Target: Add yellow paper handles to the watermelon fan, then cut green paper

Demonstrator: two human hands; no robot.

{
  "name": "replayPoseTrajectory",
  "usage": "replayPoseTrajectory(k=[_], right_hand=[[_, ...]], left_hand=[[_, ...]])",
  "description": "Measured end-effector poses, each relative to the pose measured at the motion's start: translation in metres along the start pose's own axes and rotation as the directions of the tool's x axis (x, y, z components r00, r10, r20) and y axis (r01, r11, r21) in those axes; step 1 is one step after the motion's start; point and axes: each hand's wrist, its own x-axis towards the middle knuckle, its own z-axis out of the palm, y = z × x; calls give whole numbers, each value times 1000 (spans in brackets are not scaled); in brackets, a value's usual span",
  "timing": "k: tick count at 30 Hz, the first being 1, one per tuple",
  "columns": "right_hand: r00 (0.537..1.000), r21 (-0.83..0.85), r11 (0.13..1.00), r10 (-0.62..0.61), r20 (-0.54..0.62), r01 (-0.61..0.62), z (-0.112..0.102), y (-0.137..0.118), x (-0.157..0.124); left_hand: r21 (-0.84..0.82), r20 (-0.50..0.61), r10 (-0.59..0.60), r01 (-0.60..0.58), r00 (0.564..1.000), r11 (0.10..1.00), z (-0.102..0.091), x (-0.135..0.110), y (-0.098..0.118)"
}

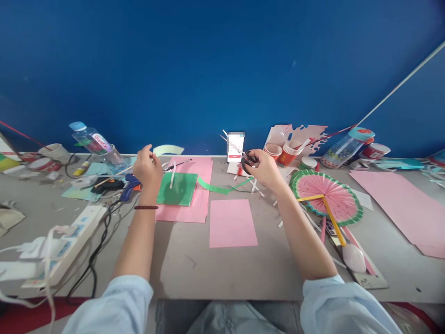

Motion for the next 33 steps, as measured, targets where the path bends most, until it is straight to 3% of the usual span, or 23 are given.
replayPoseTrajectory(k=[3,6,9,12,14,19,25,29,31,33], right_hand=[[998,37,998,51,23,-52,1,-1,-1],[997,98,995,4,74,-11,1,-3,-1],[994,174,985,-36,108,16,1,-6,-2],[988,276,961,-31,154,-13,2,-13,-5],[975,329,943,-23,222,-53,4,-18,-8],[923,377,919,-40,383,-117,15,-24,-13],[843,402,902,-90,531,-157,24,-21,-16],[820,478,796,40,570,-372,29,-20,-17],[807,495,739,111,581,-457,32,-20,-17],[806,510,696,169,567,-505,34,-21,-17]], left_hand=[[-124,3,129,-128,992,984,-29,11,21],[-328,79,241,-203,967,922,-57,12,48],[-495,271,288,-124,918,860,-75,3,73],[-588,453,345,-15,822,808,-82,-6,89],[-626,511,364,46,779,778,-83,-11,95],[-682,600,316,264,735,682,-74,-16,101],[-743,598,238,418,765,523,-52,-10,90],[-757,586,90,505,805,415,-39,-8,86],[-771,596,73,544,800,332,-35,-11,90],[-754,642,114,596,758,277,-32,-17,95]])
